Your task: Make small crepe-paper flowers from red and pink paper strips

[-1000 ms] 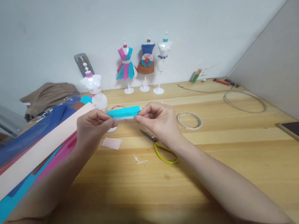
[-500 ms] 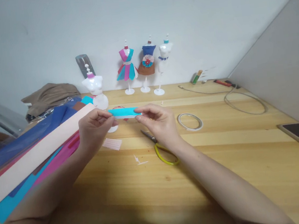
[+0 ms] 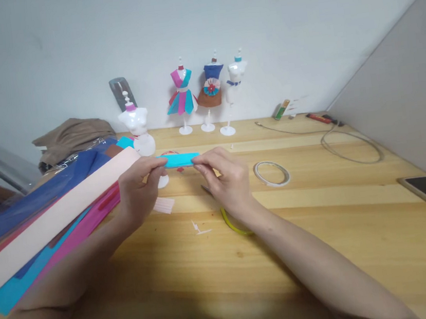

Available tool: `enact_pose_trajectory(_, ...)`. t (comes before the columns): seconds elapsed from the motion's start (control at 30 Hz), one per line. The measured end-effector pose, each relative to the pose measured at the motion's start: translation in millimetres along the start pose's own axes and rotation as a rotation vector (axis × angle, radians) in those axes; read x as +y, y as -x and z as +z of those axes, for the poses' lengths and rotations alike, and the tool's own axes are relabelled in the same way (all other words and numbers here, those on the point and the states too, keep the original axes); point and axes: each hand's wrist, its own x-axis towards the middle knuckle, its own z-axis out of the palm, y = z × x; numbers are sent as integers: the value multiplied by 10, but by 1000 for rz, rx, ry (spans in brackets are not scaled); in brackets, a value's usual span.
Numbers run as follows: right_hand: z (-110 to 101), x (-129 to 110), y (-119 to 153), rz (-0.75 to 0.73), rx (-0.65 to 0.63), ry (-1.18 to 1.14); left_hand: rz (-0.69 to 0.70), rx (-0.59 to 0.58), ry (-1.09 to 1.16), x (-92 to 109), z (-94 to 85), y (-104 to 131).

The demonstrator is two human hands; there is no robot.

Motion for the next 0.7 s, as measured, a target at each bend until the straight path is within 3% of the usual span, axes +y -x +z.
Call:
enact_pose_trajectory(0.17,23,-1,11,5,6,65,141,53,-60,-82,60,28)
enact_pose_trajectory(0.5,51,86,46,-120,22,153,96,51,-152,-115,81,22)
enact_pose_trajectory(0.7,50,103,27,-166,30,177,201,79,-157,-110,87,3)
